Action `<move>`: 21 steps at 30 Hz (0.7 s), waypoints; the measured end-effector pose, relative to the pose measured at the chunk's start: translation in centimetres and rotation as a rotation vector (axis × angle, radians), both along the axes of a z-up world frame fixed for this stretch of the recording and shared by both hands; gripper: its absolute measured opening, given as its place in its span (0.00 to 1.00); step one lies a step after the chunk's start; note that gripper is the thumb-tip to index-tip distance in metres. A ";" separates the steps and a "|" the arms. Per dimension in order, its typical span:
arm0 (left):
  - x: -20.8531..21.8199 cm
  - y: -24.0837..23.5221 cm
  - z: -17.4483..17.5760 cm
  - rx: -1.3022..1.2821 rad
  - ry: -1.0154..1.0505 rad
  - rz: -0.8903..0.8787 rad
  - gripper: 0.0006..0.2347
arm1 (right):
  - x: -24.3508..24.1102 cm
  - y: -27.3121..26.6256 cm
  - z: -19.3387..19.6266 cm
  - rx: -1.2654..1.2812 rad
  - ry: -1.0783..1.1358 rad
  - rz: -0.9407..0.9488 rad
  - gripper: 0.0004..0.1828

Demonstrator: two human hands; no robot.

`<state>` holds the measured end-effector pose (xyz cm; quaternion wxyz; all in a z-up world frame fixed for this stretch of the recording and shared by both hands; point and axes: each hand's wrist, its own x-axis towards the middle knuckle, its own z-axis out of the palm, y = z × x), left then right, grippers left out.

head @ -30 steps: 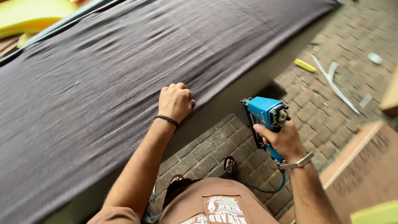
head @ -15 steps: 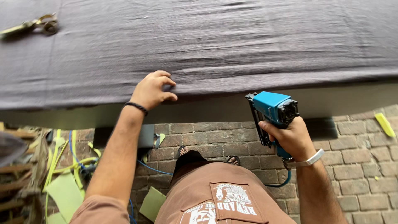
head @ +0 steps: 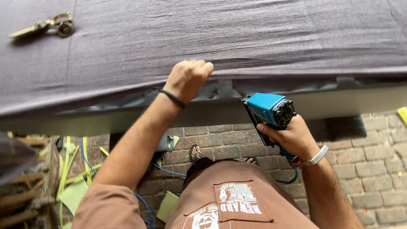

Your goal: The person staples gray fabric onto a rectangular foam cushion using a pneumatic staple gun. They smooth the fabric, pull it taut, and drive staples along the edges. The person then trims excess fabric with scissors and inspects the finished cushion.

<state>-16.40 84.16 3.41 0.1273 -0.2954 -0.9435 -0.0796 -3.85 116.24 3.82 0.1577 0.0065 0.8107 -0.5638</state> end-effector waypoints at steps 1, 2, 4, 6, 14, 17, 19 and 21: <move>0.3 0.0 -0.1 0.041 0.136 -0.041 0.02 | 0.1 -0.5 -0.1 0.013 -0.007 -0.038 0.11; 0.7 0.1 -0.2 0.086 0.271 -0.082 0.03 | 0.4 -1.1 -0.2 0.006 -0.009 -0.075 0.11; 1.9 0.4 -0.3 0.135 0.245 -0.058 0.07 | 0.9 -2.3 -0.3 -0.010 -0.011 -0.151 0.11; 2.6 0.0 -0.1 0.258 0.124 -0.085 0.14 | 1.4 -3.3 -0.4 0.043 -0.019 -0.199 0.11; 0.3 0.5 -0.2 0.333 -0.294 -0.175 0.23 | 2.8 -5.5 0.1 0.107 0.012 -0.239 0.10; -0.2 1.8 -0.4 0.253 -0.313 -0.147 0.15 | 3.0 -4.6 0.0 0.115 0.045 -0.214 0.10; -0.8 2.3 -0.2 0.240 -0.470 -0.062 0.14 | 2.9 -3.7 -0.1 0.125 0.013 -0.211 0.10; -1.5 2.7 0.1 0.178 -0.556 -0.009 0.12 | 2.7 -2.8 -0.3 0.127 -0.015 -0.201 0.11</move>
